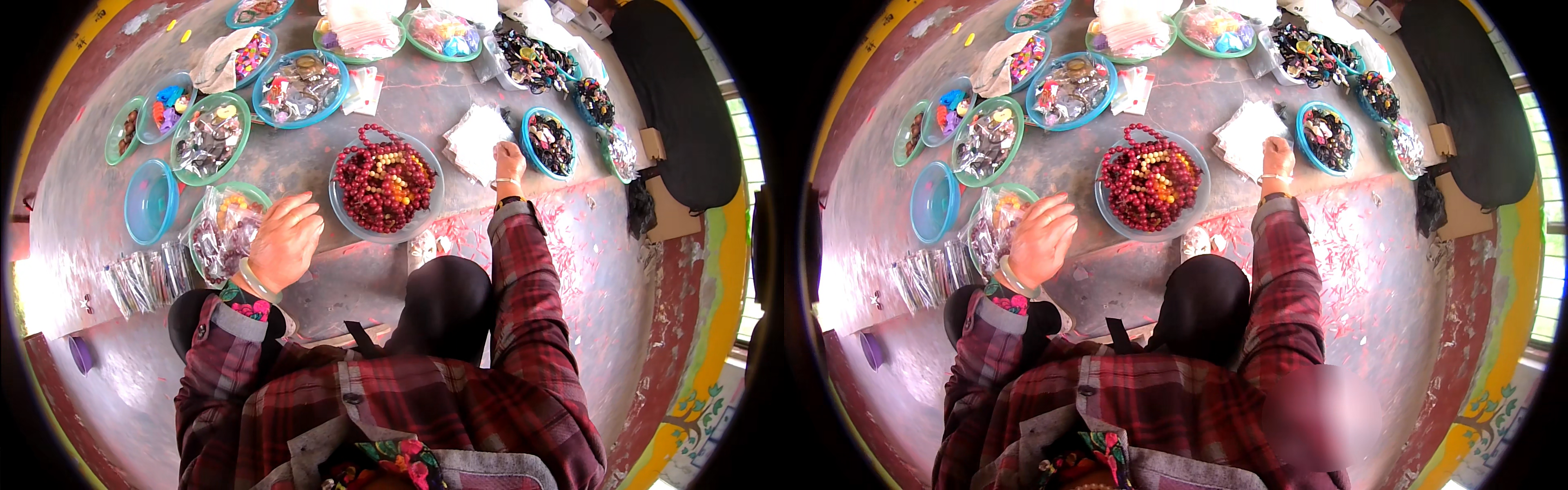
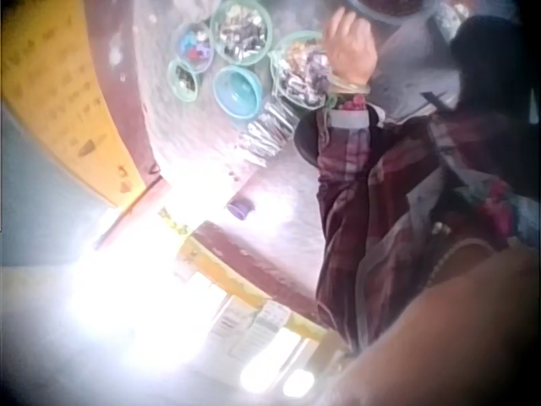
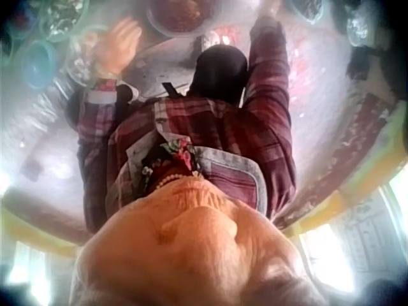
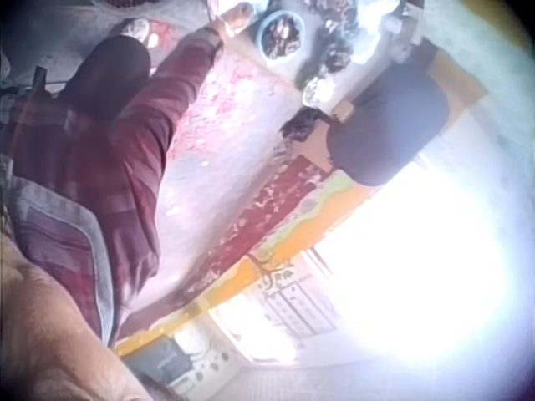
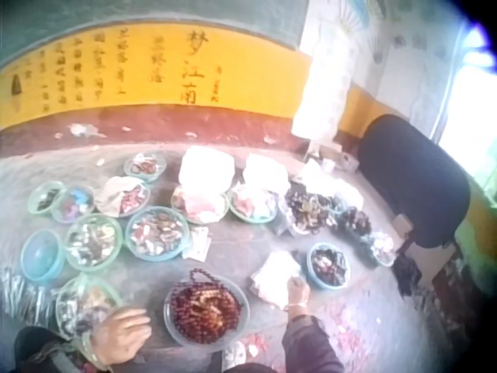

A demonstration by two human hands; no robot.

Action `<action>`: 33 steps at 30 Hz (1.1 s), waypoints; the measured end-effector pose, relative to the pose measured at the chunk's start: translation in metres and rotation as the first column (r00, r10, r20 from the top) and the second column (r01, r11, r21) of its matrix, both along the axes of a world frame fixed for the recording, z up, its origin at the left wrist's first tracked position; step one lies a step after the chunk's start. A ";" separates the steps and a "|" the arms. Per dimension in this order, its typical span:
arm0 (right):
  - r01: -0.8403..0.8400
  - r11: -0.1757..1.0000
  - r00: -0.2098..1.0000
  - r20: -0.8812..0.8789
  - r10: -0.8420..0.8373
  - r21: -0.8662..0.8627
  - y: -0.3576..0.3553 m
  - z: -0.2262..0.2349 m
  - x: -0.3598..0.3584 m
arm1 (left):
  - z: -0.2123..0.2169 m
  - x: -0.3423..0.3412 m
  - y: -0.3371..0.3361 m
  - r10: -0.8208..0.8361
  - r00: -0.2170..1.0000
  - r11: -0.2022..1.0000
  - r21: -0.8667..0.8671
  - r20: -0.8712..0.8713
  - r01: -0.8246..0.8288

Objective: The person sits on the floor and repeatedly picks up strands of red beads from a bowl, places them into small clear plastic bags, and sets the filled bags aside. The workspace includes multiple bowls of beads and stacks of empty bags.

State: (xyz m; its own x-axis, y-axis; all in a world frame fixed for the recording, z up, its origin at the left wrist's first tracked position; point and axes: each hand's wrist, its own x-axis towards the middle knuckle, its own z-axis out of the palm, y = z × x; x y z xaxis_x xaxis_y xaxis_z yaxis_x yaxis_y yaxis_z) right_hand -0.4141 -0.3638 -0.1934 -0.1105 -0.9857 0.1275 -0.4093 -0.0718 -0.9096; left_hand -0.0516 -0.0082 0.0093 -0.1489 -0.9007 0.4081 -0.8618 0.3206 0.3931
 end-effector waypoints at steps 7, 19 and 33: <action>-0.028 0.999 0.884 -0.468 0.015 -0.020 0.016 0.040 0.011 | 0.000 0.004 0.009 0.001 1.000 1.000 0.003 0.014 -0.001; -0.269 0.951 0.934 0.283 0.219 0.152 0.071 0.180 0.098 | 0.003 0.008 0.016 0.023 1.000 0.998 -0.066 -0.011 -0.024; -0.686 0.626 0.591 0.786 0.183 0.370 0.247 0.249 0.244 | 0.017 0.016 0.026 0.043 0.705 0.997 0.075 -0.708 0.014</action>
